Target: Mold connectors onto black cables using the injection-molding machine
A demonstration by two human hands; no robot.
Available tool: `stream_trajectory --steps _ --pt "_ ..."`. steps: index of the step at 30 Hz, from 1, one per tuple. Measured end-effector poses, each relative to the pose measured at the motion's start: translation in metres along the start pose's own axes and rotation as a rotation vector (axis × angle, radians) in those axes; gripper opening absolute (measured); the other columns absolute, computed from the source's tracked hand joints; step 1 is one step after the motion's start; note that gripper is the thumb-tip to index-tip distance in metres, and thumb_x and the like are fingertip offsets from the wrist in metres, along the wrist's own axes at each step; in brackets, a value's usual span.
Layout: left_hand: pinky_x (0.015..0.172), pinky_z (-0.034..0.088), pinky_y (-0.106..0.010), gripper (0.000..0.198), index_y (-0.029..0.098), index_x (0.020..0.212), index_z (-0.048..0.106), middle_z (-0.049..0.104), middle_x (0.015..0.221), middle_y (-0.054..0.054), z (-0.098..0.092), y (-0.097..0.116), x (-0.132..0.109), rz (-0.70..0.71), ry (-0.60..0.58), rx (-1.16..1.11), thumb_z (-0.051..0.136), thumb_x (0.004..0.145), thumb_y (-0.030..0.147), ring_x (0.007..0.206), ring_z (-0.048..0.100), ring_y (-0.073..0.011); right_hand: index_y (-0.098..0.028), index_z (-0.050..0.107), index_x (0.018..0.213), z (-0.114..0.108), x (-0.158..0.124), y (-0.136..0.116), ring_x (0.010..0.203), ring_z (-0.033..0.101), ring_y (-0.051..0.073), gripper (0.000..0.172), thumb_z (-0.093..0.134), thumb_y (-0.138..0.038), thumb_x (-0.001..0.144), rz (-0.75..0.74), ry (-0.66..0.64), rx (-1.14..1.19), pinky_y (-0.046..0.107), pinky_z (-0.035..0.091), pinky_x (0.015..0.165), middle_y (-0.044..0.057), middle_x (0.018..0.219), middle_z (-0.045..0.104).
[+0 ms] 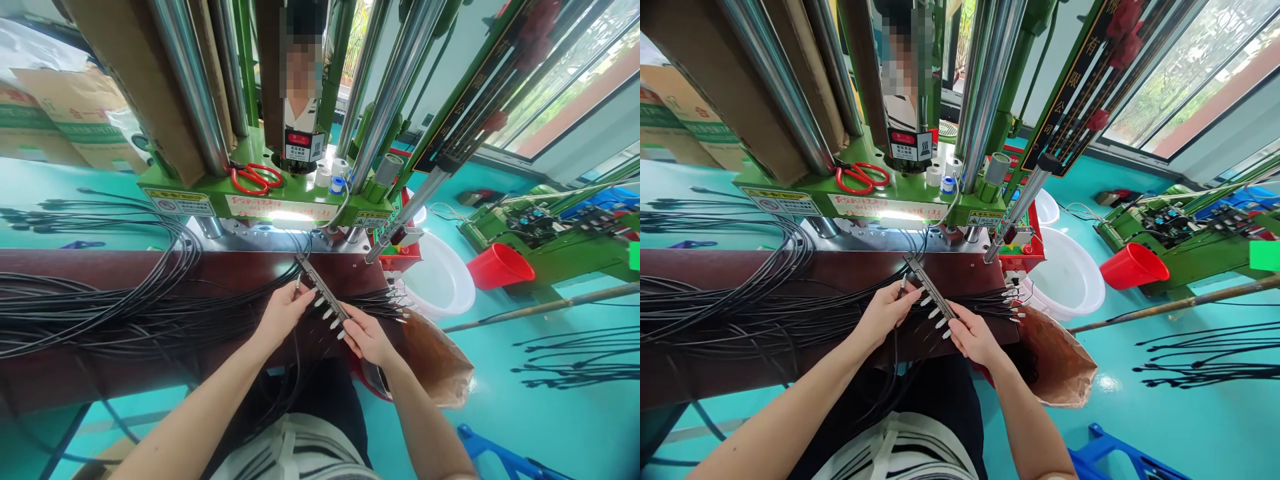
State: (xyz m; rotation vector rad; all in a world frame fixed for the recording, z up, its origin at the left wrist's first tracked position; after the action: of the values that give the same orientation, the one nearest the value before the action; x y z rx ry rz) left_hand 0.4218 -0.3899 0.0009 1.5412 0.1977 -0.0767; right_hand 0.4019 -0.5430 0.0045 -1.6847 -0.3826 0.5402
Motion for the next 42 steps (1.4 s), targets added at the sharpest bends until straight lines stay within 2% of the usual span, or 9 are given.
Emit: stream_trajectory --steps 3,10,16,25,32,36,38,40,42 --pt "0.037 0.025 -0.017 0.026 0.018 0.066 0.042 0.031 0.040 0.010 -0.001 0.001 -0.001 0.006 -0.020 0.033 0.052 0.075 0.040 0.035 0.027 -0.0045 -0.016 0.042 0.129 0.002 0.000 -0.002 0.035 0.033 0.004 0.046 0.043 -0.039 0.088 -0.027 -0.004 -0.030 0.016 0.025 0.034 -0.007 0.046 0.038" --pt "0.043 0.036 -0.020 0.043 0.016 0.058 0.042 0.047 0.056 0.002 -0.009 0.012 -0.001 0.016 -0.172 0.204 0.033 0.082 0.051 0.044 0.043 -0.0074 -0.019 0.048 0.125 -0.004 -0.001 0.001 0.037 0.032 0.002 0.042 0.046 -0.037 0.087 0.035 -0.004 0.109 0.015 0.021 0.031 -0.001 0.063 0.049" --pt "0.037 0.030 -0.019 0.044 0.016 0.058 0.041 0.043 0.050 0.003 0.014 0.008 -0.010 -0.089 -0.427 0.033 0.036 0.080 0.055 0.040 0.038 -0.0069 -0.019 0.048 0.125 -0.003 0.000 0.001 0.037 0.033 0.002 0.044 0.047 -0.039 0.086 0.012 -0.044 0.148 0.015 0.022 0.030 0.001 0.067 0.052" --pt "0.037 0.024 -0.019 0.045 0.017 0.054 0.035 0.037 0.048 0.004 0.019 0.009 -0.013 -0.120 -0.462 -0.093 0.041 0.079 0.054 0.040 0.033 -0.0058 -0.015 0.045 0.127 -0.002 -0.002 0.001 0.037 0.030 0.003 0.048 0.046 -0.041 0.086 0.023 -0.063 0.077 0.015 0.021 0.031 -0.004 0.055 0.041" --pt "0.038 0.017 -0.019 0.047 0.019 0.052 0.028 0.027 0.044 0.007 0.012 0.006 -0.010 -0.130 -0.366 -0.130 0.048 0.075 0.054 0.038 0.026 -0.0048 -0.016 0.038 0.132 0.009 -0.001 -0.006 0.037 0.032 0.005 0.050 0.042 -0.041 0.088 -0.063 -0.140 -0.056 0.017 0.027 0.036 -0.007 0.048 0.036" --pt "0.039 0.022 -0.021 0.052 0.018 0.053 0.038 0.036 0.045 0.003 0.008 0.014 -0.007 -0.051 -0.374 -0.074 0.026 0.081 0.059 0.040 0.031 -0.0074 -0.015 0.043 0.128 0.002 -0.005 -0.011 0.039 0.033 0.004 0.046 0.044 -0.039 0.088 -0.113 -0.083 -0.001 0.018 0.026 0.036 -0.005 0.052 0.039" --pt "0.042 0.029 -0.022 0.052 0.018 0.060 0.045 0.041 0.051 0.001 0.001 0.023 -0.001 0.043 -0.310 0.081 0.020 0.083 0.057 0.044 0.036 -0.0094 -0.015 0.046 0.126 -0.002 -0.012 -0.018 0.040 0.034 0.004 0.043 0.044 -0.036 0.088 -0.148 -0.047 0.022 0.018 0.026 0.036 -0.004 0.054 0.040" --pt "0.055 0.039 -0.025 0.039 0.018 0.070 0.051 0.051 0.063 -0.001 0.004 0.040 -0.001 0.251 -0.274 0.380 0.034 0.081 0.051 0.058 0.046 -0.0127 -0.016 0.046 0.126 -0.006 -0.020 -0.026 0.040 0.034 0.004 0.041 0.044 -0.034 0.089 -0.175 -0.011 0.041 0.017 0.025 0.036 -0.004 0.055 0.040" --pt "0.074 0.041 -0.030 0.023 0.020 0.081 0.057 0.058 0.083 -0.004 0.029 0.051 -0.012 0.496 -0.346 0.694 0.052 0.075 0.041 0.080 0.051 -0.0185 -0.017 0.046 0.126 -0.008 -0.029 -0.031 0.039 0.034 0.004 0.040 0.044 -0.032 0.089 -0.189 0.021 0.060 0.017 0.025 0.036 -0.004 0.055 0.040"
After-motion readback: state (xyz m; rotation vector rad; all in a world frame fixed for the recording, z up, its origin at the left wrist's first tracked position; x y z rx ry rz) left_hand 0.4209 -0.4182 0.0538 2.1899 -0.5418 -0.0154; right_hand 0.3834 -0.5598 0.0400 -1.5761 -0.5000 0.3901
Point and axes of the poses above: each hand's wrist, its own x-axis towards the middle knuckle, its own z-axis out of the palm, y = z × x, the point moved 10 cm from there along x, towards the middle knuckle
